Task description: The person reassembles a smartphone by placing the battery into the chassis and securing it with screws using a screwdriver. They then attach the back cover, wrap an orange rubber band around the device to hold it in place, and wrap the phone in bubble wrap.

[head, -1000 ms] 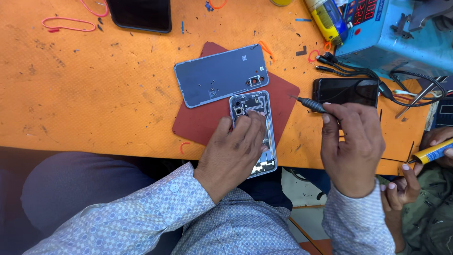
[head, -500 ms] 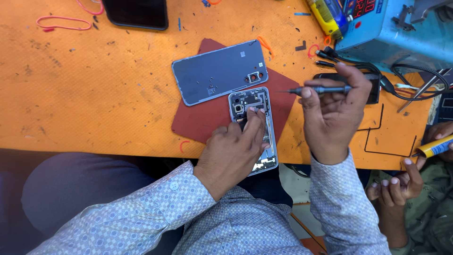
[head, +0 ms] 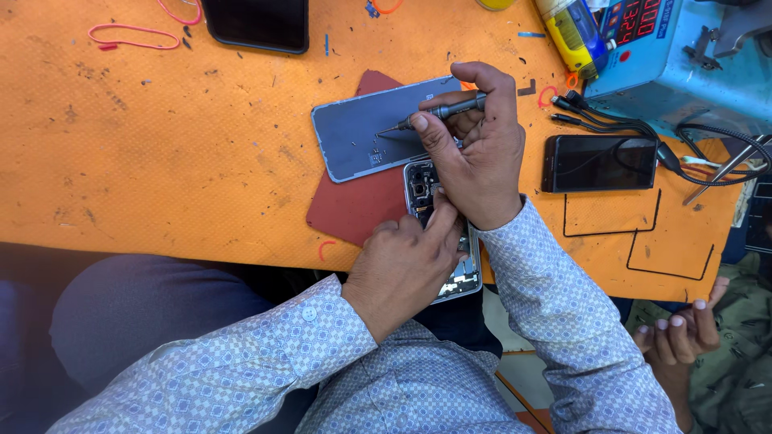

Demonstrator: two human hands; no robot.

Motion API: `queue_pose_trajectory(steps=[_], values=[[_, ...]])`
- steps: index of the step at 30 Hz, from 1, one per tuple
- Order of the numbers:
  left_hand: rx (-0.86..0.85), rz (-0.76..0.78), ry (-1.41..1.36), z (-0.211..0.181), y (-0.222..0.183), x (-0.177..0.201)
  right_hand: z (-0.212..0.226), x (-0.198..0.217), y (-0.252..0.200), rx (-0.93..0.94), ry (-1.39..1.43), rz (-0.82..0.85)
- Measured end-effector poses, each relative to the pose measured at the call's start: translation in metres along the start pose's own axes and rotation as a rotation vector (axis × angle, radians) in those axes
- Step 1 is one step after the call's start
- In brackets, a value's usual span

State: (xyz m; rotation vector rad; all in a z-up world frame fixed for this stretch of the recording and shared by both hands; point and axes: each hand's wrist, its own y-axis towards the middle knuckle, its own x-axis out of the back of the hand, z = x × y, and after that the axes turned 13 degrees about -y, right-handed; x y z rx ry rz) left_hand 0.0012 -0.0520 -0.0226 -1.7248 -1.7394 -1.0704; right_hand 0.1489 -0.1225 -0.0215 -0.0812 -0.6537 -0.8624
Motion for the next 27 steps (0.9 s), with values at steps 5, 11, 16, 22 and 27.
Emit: queue_pose_trajectory(steps=[5,11,16,22,27], values=[[0.000,-0.011,0.022,0.000,0.001,0.002,-0.003,0.007,-0.006,-0.031,0.057,-0.035],[-0.014,-0.010,0.032,-0.001,0.002,0.008,-0.015,0.042,-0.048,-0.136,0.188,-0.296],[-0.035,-0.067,0.048,0.002,0.005,0.007,-0.031,0.050,-0.089,-0.276,0.287,-0.443],[0.024,-0.113,-0.048,0.010,0.019,0.004,-0.032,0.050,-0.105,-0.337,0.398,-0.474],[0.060,-0.139,-0.095,0.010,0.027,0.007,-0.027,0.049,-0.105,-0.333,0.400,-0.442]])
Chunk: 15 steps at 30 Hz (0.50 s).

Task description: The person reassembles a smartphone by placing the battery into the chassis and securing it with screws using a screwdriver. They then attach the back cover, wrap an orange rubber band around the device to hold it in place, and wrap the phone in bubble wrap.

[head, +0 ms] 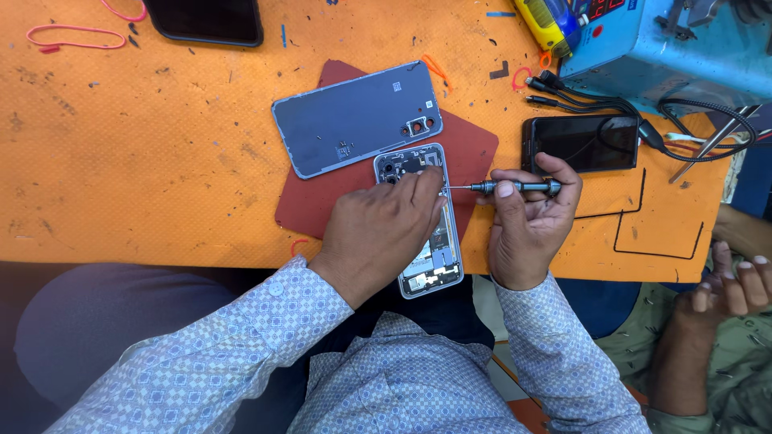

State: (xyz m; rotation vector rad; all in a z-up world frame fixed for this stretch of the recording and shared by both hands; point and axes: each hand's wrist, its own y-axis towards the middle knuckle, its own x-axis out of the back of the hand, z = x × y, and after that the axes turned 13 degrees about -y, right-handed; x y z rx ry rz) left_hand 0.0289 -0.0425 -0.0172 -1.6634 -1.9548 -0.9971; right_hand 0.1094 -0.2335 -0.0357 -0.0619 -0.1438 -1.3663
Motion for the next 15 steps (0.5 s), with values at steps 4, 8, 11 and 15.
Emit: queue_pose_trajectory(steps=[4,8,11,15], values=[[-0.023,-0.043,-0.007,-0.0008,0.0003,0.0015,-0.0030,0.0013,-0.0008,0.011,-0.001,0.009],[-0.024,-0.028,-0.024,0.0007,0.0000,0.0006,-0.0030,0.0013,-0.0011,0.012,0.011,0.017],[-0.034,-0.010,-0.026,0.0012,-0.0006,-0.0003,-0.0009,-0.0007,-0.0011,0.010,0.006,0.012],[-0.046,-0.024,-0.012,0.0027,-0.0022,-0.0009,-0.0006,-0.0006,-0.0003,0.005,0.021,0.016]])
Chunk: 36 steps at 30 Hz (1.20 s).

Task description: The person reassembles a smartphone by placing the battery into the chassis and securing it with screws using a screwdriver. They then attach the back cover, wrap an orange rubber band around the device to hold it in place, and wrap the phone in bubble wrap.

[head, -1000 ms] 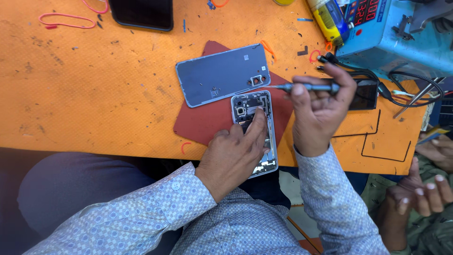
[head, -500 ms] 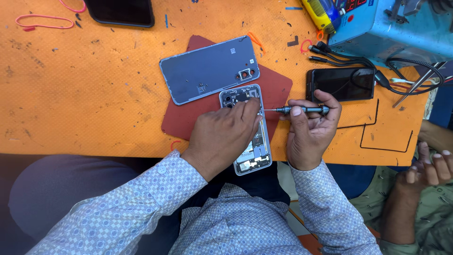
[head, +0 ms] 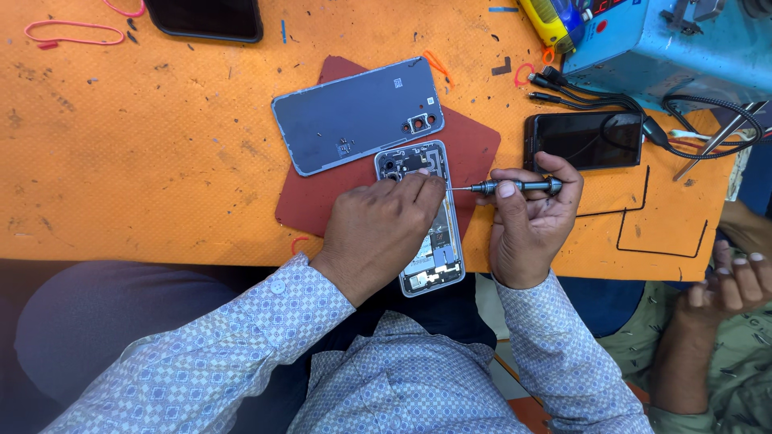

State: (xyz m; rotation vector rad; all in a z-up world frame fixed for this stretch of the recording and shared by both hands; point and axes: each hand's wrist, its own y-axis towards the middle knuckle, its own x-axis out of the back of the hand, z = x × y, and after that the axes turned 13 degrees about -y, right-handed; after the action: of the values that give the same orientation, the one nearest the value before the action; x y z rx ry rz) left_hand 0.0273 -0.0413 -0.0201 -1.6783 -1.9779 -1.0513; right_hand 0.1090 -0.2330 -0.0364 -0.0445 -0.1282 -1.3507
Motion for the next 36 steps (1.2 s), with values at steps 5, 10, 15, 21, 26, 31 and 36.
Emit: queue_pose_trajectory(steps=[5,10,15,21,26,31,36], values=[[0.001,-0.001,-0.021,0.000,-0.002,0.002,0.001,0.005,0.003,0.002,0.021,-0.024],[0.004,0.006,-0.001,0.001,-0.003,0.001,0.000,0.007,0.002,0.001,-0.002,-0.032],[-0.024,0.024,-0.008,0.001,-0.005,0.001,0.000,0.005,0.000,0.077,-0.101,-0.049],[-0.048,0.130,0.112,-0.003,-0.006,0.000,0.003,0.003,0.001,0.081,-0.214,-0.046],[-0.067,0.140,0.148,-0.004,-0.008,-0.002,0.007,-0.004,0.003,0.112,-0.183,-0.025],[-0.059,0.144,0.129,-0.004,-0.009,-0.001,0.004,-0.001,0.003,0.120,-0.218,-0.018],[-0.058,0.146,0.121,-0.003,-0.009,-0.002,0.001,0.000,0.003,0.139,-0.228,-0.010]])
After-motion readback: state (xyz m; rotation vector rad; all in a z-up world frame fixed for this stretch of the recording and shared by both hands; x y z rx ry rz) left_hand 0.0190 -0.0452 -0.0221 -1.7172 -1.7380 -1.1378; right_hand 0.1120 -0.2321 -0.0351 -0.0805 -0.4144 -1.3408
